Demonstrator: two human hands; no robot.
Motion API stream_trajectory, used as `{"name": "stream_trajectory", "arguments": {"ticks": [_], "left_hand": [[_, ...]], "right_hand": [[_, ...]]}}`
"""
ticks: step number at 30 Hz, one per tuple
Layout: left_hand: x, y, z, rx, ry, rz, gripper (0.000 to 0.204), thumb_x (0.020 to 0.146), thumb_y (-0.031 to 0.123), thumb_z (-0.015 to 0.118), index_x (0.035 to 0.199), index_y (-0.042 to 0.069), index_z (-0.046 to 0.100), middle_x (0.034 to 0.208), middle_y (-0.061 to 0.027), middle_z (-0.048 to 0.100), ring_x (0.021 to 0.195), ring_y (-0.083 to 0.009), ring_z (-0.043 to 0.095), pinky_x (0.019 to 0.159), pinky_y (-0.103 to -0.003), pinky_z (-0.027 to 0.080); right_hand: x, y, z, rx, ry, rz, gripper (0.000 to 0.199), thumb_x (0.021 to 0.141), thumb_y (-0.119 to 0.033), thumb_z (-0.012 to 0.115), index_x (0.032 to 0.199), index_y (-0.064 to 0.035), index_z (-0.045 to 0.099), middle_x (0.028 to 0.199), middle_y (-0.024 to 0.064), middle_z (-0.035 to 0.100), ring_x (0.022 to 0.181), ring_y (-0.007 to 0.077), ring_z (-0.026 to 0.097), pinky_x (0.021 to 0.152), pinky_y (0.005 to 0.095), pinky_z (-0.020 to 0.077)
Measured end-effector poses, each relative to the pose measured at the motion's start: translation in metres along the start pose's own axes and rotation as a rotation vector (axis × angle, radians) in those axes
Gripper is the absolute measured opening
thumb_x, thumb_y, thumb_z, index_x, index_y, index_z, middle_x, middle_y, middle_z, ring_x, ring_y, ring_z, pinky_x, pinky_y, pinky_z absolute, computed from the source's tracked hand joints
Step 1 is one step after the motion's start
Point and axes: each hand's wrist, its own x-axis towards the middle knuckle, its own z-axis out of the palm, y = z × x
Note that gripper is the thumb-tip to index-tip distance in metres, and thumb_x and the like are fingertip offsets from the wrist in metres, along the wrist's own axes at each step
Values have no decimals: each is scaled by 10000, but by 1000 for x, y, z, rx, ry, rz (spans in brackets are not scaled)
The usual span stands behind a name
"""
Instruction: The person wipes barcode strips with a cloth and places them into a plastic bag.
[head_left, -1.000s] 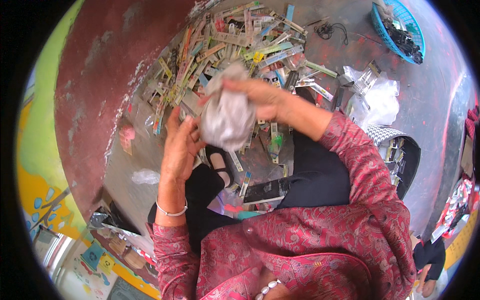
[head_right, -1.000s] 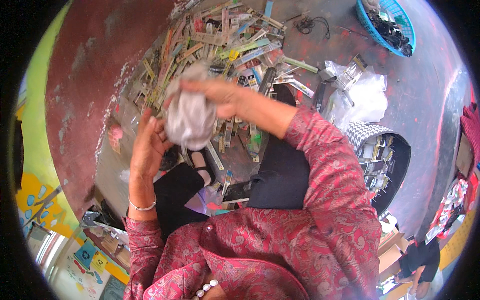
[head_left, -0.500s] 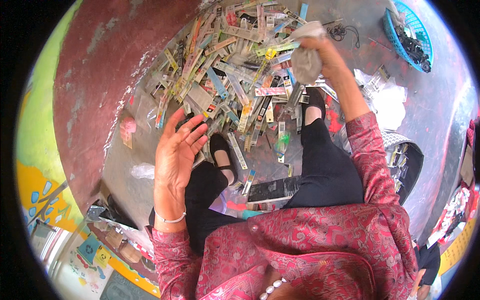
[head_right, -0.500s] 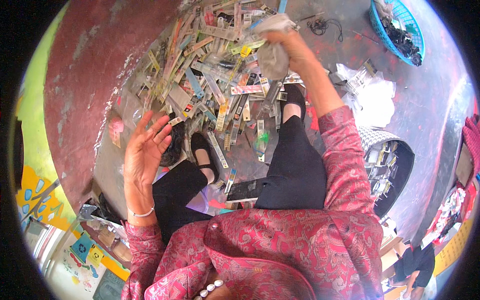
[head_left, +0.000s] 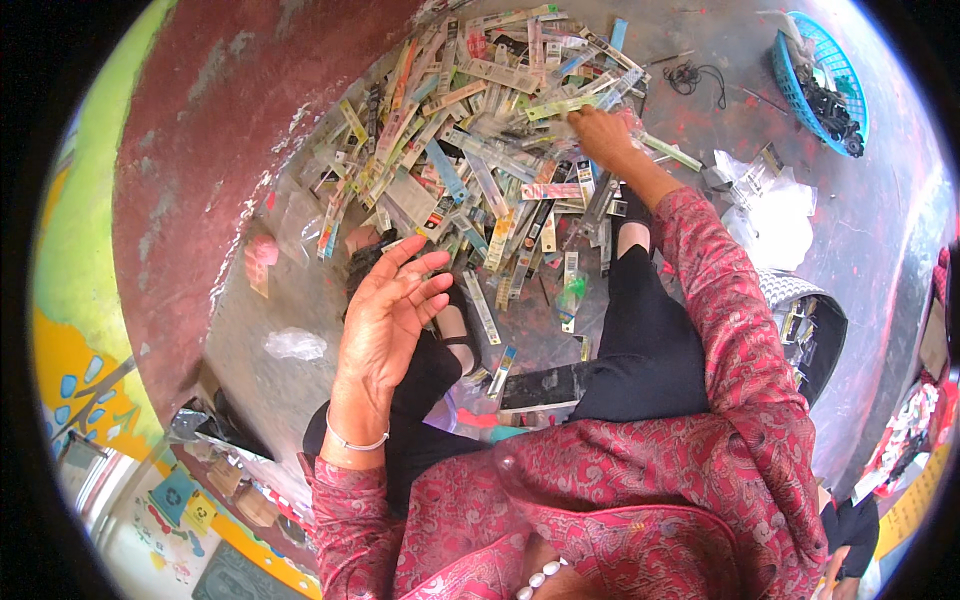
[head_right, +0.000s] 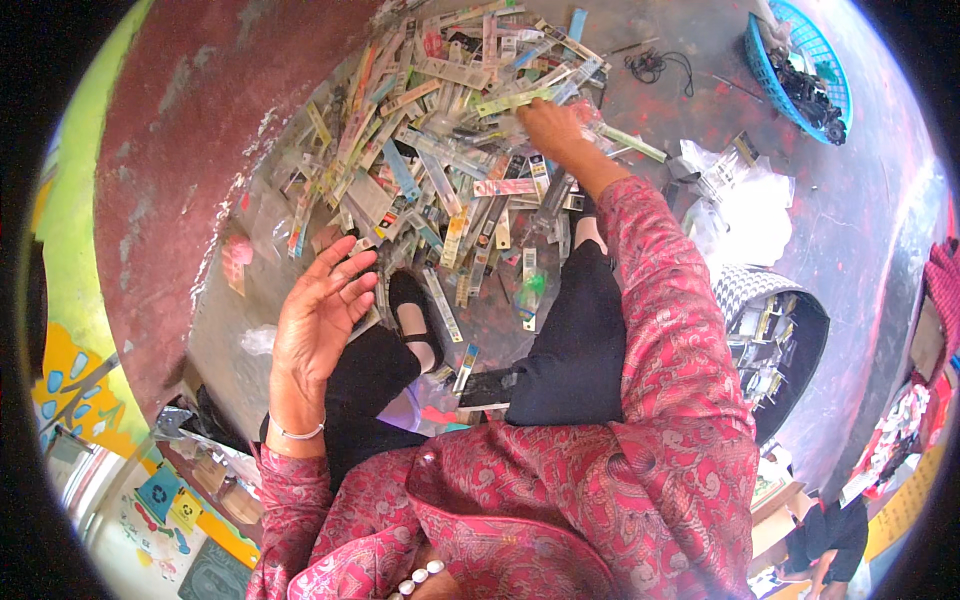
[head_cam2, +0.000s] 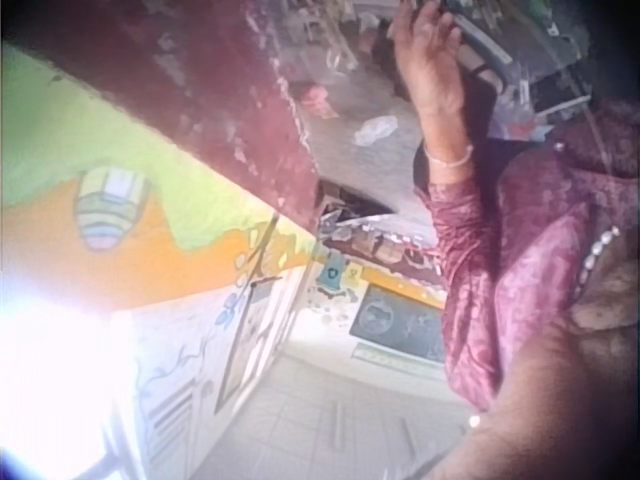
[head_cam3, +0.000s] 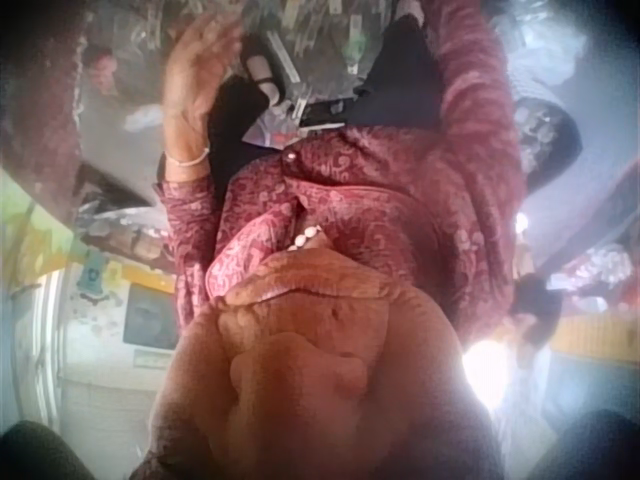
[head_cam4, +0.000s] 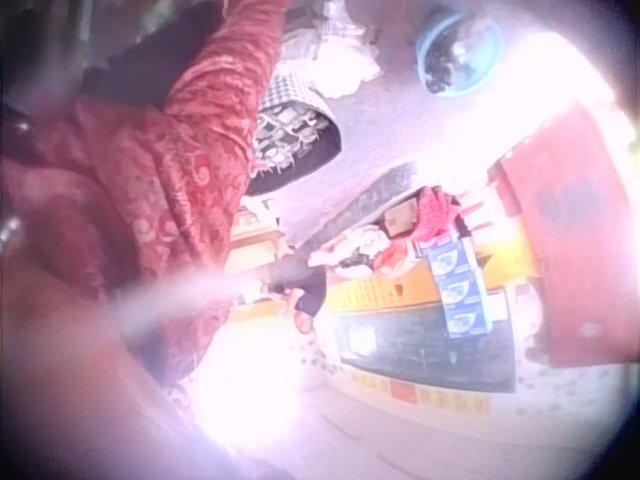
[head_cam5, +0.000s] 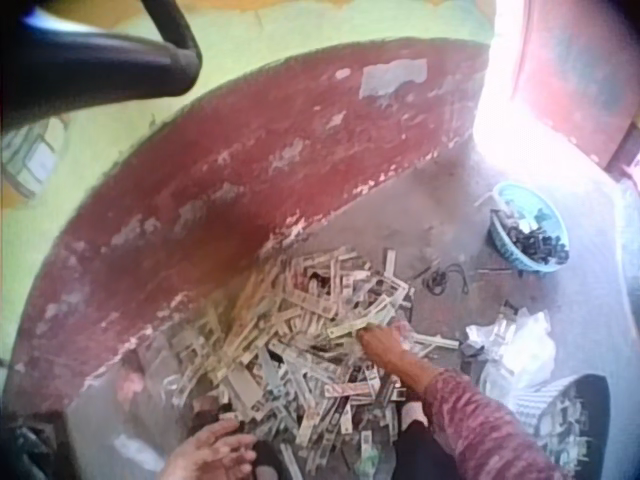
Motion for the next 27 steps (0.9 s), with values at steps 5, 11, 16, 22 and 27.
{"name": "stream_trajectory", "arguments": {"ticks": [5, 11, 16, 22, 27], "left_hand": [[-1, 4, 0, -18, -3, 17, 438, 810, 88, 527, 1218, -12, 403, 1106, -142, 549, 897, -183, 574, 767, -278, 478], [0, 9, -4, -56, 49, 52, 407, 803, 69, 524, 1188, -18, 424, 1075, -129, 552, 881, -183, 564, 758, -281, 465], [-5, 16, -21, -154, 150, 139, 411, 790, 40, 522, 1187, -14, 430, 1048, -112, 558, 853, -162, 546, 738, -262, 457], [-6, 22, -25, -195, 181, 199, 421, 781, 28, 527, 1189, -8, 425, 1033, -89, 548, 822, -148, 528, 719, -246, 446], [-7, 21, -35, -237, 188, 198, 425, 780, 25, 522, 1191, -11, 421, 1022, -78, 544, 807, -137, 522, 712, -243, 443]], "right_hand": [[3, -11, -39, 286, -16, 258, 275, 675, -182, 551, 908, -40, 590, 857, 194, 615, 800, 352, 600, 689, 475, 455], [13, -36, -41, 338, 80, 278, 293, 676, -199, 544, 919, -38, 574, 808, 211, 613, 774, 378, 598, 682, 466, 473], [16, -62, -53, 395, 119, 237, 331, 677, -256, 553, 930, -43, 575, 817, 209, 617, 775, 370, 604, 680, 459, 481], [18, -114, -14, 341, -184, 58, 311, 662, -265, 584, 842, -13, 608, 842, 193, 622, 805, 334, 616, 682, 431, 493], [17, -120, 26, 27, -191, -89, 324, 692, -230, 567, 931, -12, 561, 818, 184, 612, 759, 323, 623, 658, 406, 499]]}}
